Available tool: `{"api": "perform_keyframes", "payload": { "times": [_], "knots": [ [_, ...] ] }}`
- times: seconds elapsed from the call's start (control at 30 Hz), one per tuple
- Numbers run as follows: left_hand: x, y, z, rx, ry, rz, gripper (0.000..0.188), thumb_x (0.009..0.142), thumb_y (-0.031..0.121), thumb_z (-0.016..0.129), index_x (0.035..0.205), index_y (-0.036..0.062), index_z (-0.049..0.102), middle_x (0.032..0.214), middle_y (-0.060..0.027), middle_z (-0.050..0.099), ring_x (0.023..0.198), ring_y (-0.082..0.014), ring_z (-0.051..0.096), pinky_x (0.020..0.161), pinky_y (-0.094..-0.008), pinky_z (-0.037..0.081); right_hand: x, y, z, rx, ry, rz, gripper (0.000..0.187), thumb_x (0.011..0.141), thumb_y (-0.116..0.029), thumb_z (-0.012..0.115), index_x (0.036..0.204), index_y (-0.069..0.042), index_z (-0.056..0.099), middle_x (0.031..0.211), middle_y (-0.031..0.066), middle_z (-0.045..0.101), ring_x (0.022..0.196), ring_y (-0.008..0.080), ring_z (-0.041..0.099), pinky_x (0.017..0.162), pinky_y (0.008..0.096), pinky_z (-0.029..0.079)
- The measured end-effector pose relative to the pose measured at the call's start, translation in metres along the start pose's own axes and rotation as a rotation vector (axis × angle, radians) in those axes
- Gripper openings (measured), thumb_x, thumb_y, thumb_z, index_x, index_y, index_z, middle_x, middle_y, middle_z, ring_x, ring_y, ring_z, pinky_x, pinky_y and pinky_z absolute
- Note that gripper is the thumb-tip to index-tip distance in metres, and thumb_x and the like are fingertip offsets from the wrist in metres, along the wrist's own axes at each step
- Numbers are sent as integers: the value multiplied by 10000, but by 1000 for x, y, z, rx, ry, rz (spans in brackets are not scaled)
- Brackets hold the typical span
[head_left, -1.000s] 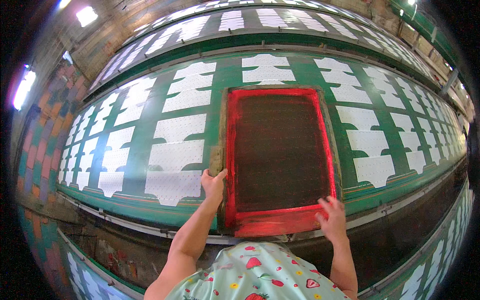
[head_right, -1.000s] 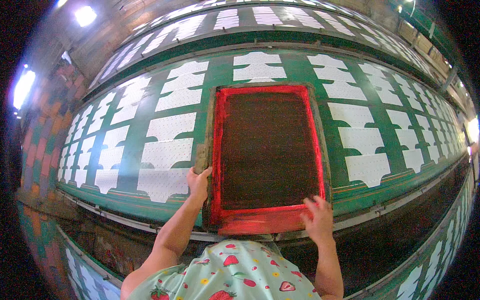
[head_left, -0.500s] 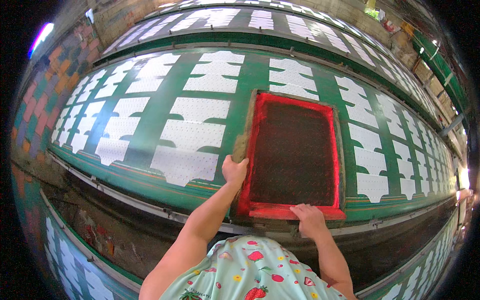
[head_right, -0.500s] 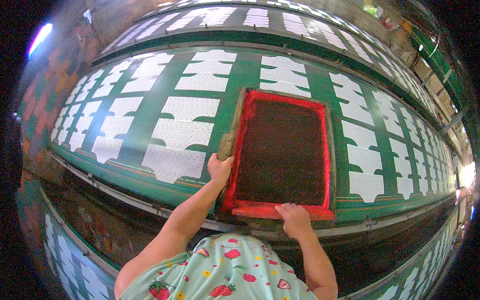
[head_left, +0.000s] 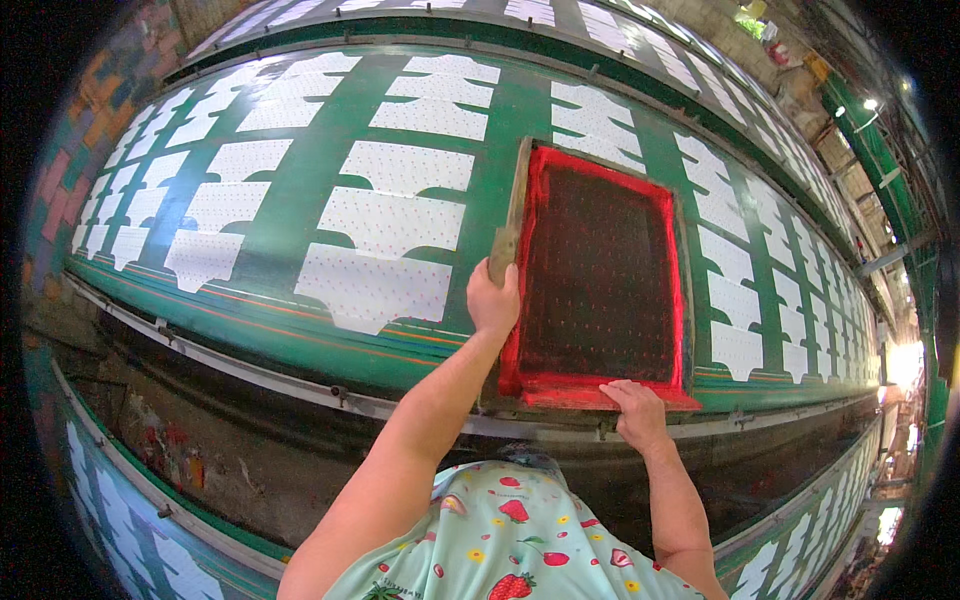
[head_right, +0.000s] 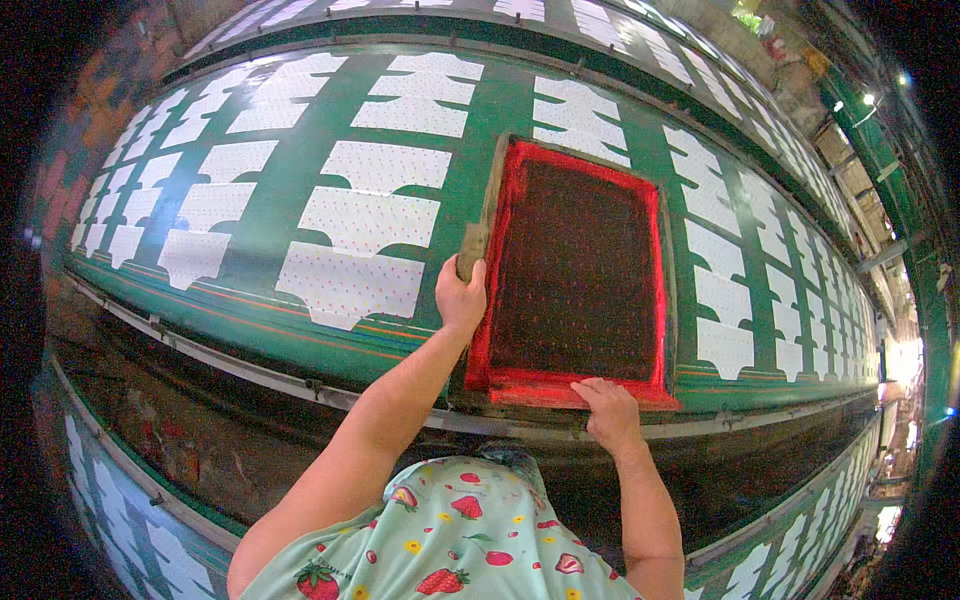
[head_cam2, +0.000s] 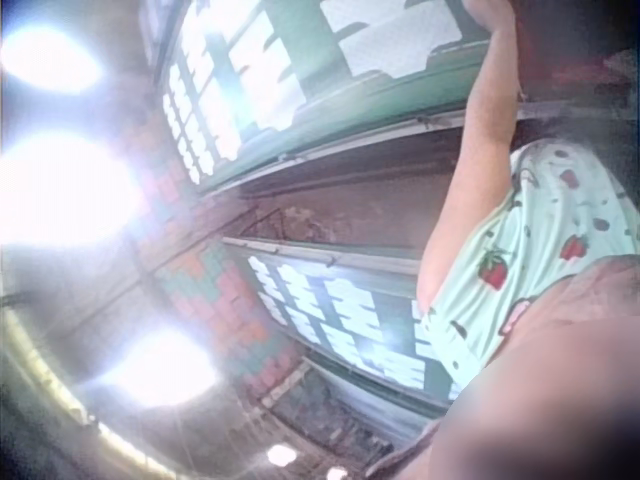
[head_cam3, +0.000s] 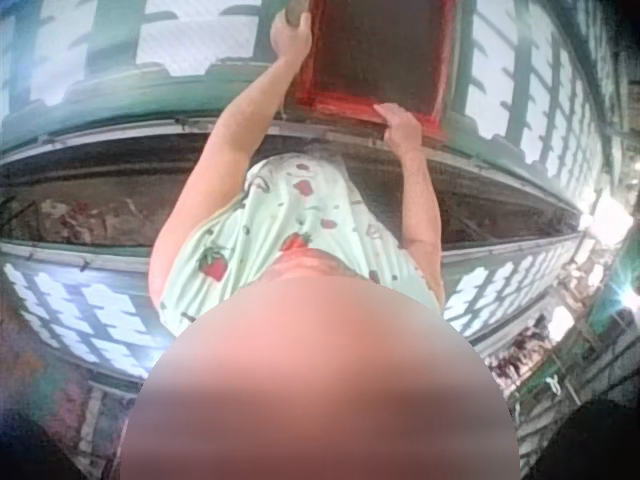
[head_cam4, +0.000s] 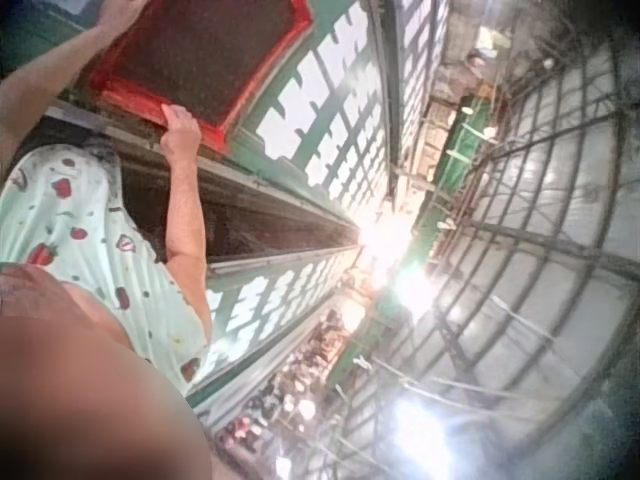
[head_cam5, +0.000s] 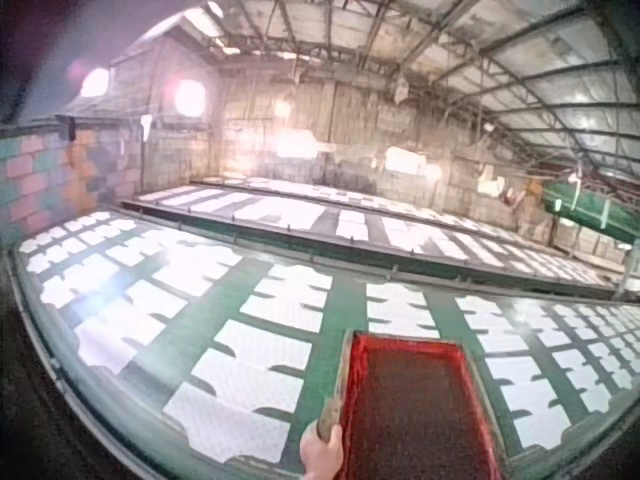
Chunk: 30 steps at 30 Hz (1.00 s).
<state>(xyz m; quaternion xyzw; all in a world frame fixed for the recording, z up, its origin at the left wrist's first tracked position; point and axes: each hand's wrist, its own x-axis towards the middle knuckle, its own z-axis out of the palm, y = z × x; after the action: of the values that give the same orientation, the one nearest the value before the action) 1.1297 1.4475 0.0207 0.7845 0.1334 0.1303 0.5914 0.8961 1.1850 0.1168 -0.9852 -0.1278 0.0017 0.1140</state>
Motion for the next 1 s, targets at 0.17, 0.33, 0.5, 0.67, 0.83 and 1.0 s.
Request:
{"api": "perform_keyframes", "payload": {
  "times": [0.17,0.33,0.5,0.67,0.83,1.0],
  "knots": [
    [1,-2,4,33,44,53,512,1021,333,789,1366,-35,697,1247,-255,766,1166,-431,737,1029,-495,568,22,20,23,-120,141,-11,560,817,32,695,1348,-131,761,1253,74,750,1184,317,720,985,481,573],
    [3,-5,5,45,16,4,548,1019,343,775,1397,-44,686,1300,-272,751,1219,-436,722,1068,-495,553,100,77,39,-164,215,-38,527,841,31,683,1342,-111,767,1242,75,745,1184,305,720,984,470,560],
    [1,0,6,-19,32,-27,513,1024,321,789,1379,-40,706,1245,-248,784,1155,-368,768,1024,-443,581,204,142,35,-154,232,-74,470,882,-9,664,1318,-133,785,1172,74,740,1124,303,721,953,480,566],
    [1,2,10,80,96,-42,445,1068,300,754,1344,-48,728,1203,-227,805,1117,-303,775,1001,-408,583,309,205,31,-122,281,-84,390,931,-30,647,1277,-147,785,1124,112,750,1091,332,741,942,498,583],
    [-1,2,12,185,166,-56,423,1089,315,727,1292,-54,751,1159,-219,812,1082,-297,773,986,-410,582,400,253,22,-191,234,-59,358,971,-54,654,1282,-173,787,1127,120,753,1072,353,749,923,505,601],
    [-2,9,14,231,187,-63,376,1095,308,713,1239,-35,767,1078,-200,810,1022,-289,774,940,-398,581,459,280,0,-77,182,3,480,923,23,586,1312,-163,797,1188,150,785,1133,394,756,973,528,607]
  ]
}}
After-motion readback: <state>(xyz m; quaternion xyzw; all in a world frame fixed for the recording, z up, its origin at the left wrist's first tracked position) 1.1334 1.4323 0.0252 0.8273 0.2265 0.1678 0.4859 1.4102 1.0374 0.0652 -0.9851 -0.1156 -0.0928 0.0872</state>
